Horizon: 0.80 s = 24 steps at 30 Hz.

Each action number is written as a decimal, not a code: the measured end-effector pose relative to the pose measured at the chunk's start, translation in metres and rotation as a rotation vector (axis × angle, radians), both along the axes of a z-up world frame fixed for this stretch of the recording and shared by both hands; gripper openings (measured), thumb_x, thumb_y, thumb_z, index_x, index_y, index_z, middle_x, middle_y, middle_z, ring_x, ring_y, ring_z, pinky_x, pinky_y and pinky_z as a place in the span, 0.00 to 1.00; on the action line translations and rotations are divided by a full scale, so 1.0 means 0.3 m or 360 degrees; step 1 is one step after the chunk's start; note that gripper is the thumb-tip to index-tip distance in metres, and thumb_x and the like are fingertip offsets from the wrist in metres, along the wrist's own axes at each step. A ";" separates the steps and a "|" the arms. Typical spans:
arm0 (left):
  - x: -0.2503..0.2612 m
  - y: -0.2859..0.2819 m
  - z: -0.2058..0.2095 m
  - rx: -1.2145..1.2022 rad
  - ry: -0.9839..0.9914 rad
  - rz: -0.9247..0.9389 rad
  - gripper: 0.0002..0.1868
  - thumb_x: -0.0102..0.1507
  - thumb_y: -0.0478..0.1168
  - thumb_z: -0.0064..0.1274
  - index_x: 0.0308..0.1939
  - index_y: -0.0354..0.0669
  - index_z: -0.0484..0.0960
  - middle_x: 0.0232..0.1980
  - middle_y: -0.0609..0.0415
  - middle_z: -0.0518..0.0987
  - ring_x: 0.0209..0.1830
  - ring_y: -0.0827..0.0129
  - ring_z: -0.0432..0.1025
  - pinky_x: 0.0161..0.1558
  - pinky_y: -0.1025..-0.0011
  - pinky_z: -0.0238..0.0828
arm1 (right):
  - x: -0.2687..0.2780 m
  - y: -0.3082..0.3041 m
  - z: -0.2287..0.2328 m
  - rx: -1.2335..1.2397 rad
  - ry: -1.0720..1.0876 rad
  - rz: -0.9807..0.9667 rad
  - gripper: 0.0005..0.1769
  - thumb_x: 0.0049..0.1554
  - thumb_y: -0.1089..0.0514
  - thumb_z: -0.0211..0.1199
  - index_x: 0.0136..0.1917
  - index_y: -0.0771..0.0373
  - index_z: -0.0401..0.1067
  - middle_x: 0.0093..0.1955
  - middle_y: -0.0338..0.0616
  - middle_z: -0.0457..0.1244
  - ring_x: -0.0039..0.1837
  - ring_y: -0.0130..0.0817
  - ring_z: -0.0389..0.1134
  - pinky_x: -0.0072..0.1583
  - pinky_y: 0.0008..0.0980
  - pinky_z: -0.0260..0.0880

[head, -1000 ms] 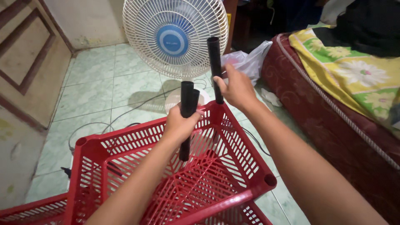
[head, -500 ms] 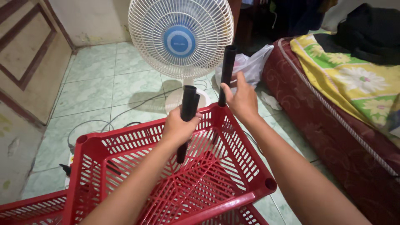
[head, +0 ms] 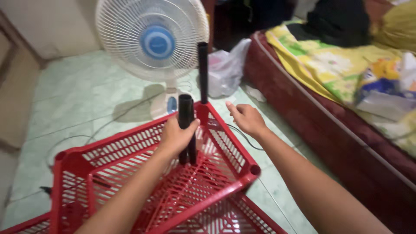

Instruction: The person wipes the edges of red plastic baskets with a white cloth, then inserts black poles into the basket corners to form a stand. The person stacks the baskets onto the poles to create a multi-tiered structure.

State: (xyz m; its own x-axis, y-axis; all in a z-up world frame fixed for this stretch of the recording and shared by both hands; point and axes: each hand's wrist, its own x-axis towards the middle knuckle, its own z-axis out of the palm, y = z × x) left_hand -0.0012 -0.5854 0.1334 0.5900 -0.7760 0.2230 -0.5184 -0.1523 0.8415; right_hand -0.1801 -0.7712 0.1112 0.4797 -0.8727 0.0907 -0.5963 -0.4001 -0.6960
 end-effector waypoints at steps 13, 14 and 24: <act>-0.198 -0.121 0.015 -0.0027 0.0078 -0.0296 0.18 0.56 0.45 0.62 0.46 0.40 0.79 0.35 0.48 0.84 0.34 0.63 0.81 0.39 0.64 0.76 | -0.368 -0.152 -0.113 -0.0068 0.0448 0.0018 0.41 0.61 0.27 0.47 0.50 0.67 0.80 0.46 0.60 0.71 0.50 0.48 0.73 0.54 0.47 0.70; -0.183 -0.117 0.010 -0.0043 0.0190 -0.0348 0.19 0.55 0.45 0.62 0.47 0.41 0.79 0.35 0.50 0.85 0.34 0.66 0.82 0.38 0.66 0.77 | -0.337 -0.126 -0.065 -0.0030 0.0231 0.0078 0.37 0.61 0.31 0.50 0.50 0.67 0.79 0.46 0.57 0.72 0.48 0.45 0.74 0.52 0.43 0.71; 0.021 0.091 0.101 -0.0350 0.0605 -0.0574 0.28 0.61 0.50 0.61 0.62 0.43 0.76 0.55 0.53 0.84 0.56 0.72 0.78 0.56 0.71 0.74 | 0.056 0.341 0.220 0.0053 -0.0533 0.1211 0.15 0.57 0.63 0.63 0.56 0.70 0.74 0.43 0.46 0.72 0.45 0.29 0.74 0.47 0.31 0.75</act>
State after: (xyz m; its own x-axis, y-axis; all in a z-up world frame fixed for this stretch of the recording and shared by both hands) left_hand 0.0050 -0.5581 0.1637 0.3664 -0.9026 0.2261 -0.1595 0.1784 0.9709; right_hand -0.1632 -0.6691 0.1770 0.8920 -0.3257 0.3136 0.0697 -0.5863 -0.8071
